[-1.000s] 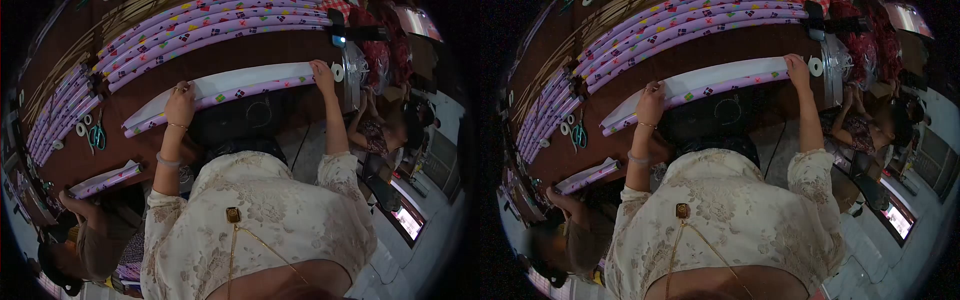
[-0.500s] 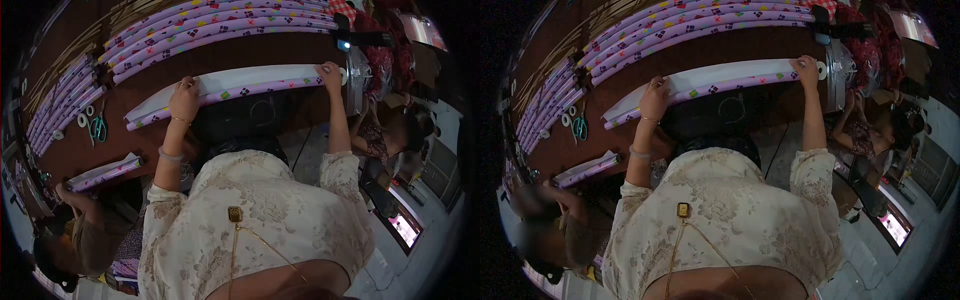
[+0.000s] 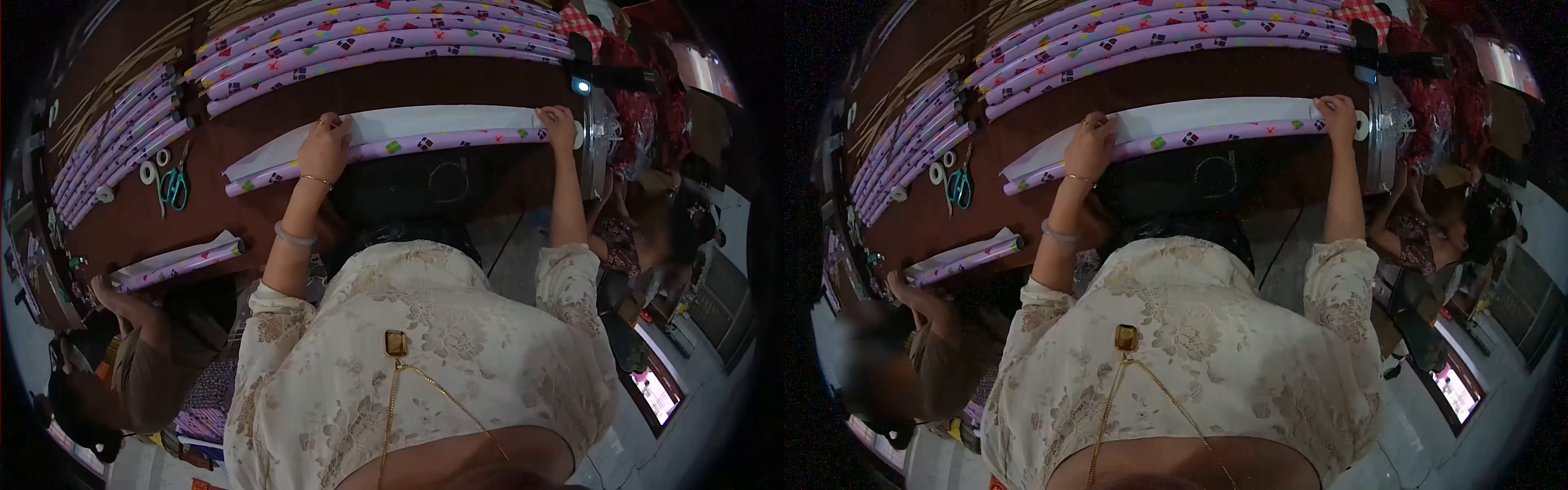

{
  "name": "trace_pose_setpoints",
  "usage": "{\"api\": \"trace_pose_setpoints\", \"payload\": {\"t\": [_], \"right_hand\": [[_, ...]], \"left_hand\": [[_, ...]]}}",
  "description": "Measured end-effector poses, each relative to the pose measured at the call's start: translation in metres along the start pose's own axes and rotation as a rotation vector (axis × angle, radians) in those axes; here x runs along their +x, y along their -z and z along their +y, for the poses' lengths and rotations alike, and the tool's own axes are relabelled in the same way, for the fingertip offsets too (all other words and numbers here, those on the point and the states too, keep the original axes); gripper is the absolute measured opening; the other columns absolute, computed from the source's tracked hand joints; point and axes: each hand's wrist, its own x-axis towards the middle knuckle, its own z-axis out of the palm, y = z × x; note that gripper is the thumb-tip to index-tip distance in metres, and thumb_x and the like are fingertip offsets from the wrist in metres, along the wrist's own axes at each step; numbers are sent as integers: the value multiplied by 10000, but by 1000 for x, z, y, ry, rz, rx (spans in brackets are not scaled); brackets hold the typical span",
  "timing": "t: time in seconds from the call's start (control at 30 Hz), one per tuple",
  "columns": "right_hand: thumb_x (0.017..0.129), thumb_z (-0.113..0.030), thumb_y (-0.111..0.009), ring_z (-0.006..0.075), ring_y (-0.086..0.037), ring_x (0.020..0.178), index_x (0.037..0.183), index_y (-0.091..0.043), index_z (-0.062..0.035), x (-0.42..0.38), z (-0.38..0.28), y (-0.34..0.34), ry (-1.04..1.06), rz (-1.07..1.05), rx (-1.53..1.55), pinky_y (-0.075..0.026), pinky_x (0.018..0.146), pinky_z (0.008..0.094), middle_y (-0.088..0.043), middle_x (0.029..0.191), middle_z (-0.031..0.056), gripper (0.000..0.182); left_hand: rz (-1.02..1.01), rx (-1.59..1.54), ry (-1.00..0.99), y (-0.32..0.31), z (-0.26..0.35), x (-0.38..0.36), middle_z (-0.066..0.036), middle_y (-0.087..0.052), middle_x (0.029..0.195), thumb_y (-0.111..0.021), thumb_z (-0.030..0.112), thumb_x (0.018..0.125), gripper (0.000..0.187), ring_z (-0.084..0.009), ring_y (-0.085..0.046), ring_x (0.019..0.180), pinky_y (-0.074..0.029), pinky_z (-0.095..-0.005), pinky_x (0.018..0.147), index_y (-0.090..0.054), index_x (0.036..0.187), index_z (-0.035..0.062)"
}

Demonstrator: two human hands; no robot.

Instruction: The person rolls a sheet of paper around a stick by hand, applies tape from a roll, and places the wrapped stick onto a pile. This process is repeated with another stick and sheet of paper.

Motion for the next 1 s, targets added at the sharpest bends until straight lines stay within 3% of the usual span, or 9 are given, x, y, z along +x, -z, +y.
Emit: {"api": "trace_pose_setpoints", "payload": {"t": [0.17,0.23,0.27,0.4,0.67,0.73,0.83,0.97,1.0], "right_hand": [[725,-327,-646,262,-557,889,795,-658,-99,-5,-12,4,-16,-19,-141,-453,735,347,-558,1004,99,239],[755,-332,-617,224,-579,857,834,-643,-88,-5,-8,1,113,68,-285,-451,749,323,-556,976,74,258],[750,-323,-617,270,-532,926,814,-641,-106,-5,-6,0,73,51,-246,-435,773,355,-557,999,95,228],[766,-329,-607,264,-515,953,857,-628,-93,-3,12,-7,93,53,-192,-424,794,353,-542,1015,105,254],[789,-201,-592,256,-532,916,920,-606,-74,-1,31,-10,90,46,-29,-428,794,322,-531,1001,112,183],[782,-159,-585,258,-537,905,927,-606,-60,3,33,-5,203,41,-138,-433,786,323,-551,973,115,176],[771,-106,-577,260,-545,900,937,-607,-55,7,42,-8,206,37,-161,-441,772,329,-568,959,114,176],[772,-61,-550,257,-556,909,971,-590,-58,9,40,-7,236,-26,-218,-434,804,335,-582,990,112,203],[786,-56,-535,284,-520,992,974,-584,-59,11,50,-13,213,-20,-167,-418,836,347,-542,1085,137,194]], "left_hand": [[84,-87,39,-7,-23,0,-62,-543,909,-571,115,742,220,-249,-547,859,-481,-364,677,-635,951,145],[87,-86,72,-1,-29,-2,-69,-550,904,-571,117,745,212,-255,-551,855,-479,-367,675,-640,944,140],[85,-92,98,3,-33,-4,-76,-557,898,-571,118,748,204,-260,-555,851,-477,-370,673,-645,937,136],[156,-165,132,17,-71,-13,-95,-582,867,-582,119,742,189,-280,-570,800,-473,-373,670,-661,913,131],[330,-41,489,55,-139,-43,-104,-625,815,-592,144,725,178,-257,-599,764,-482,-350,689,-681,877,170],[374,-54,661,58,-147,-46,-112,-625,804,-616,201,703,176,-265,-602,742,-483,-354,690,-684,863,174],[438,-74,676,49,-162,-47,-93,-647,764,-658,263,680,221,-219,-633,714,-489,-300,663,-681,873,159],[638,-30,663,38,-164,-51,-75,-599,784,-747,223,576,336,-236,-564,789,-469,-346,706,-637,854,68],[645,-68,701,39,-161,-51,-82,-600,798,-749,217,574,356,-240,-563,802,-467,-347,714,-624,864,53]]}}
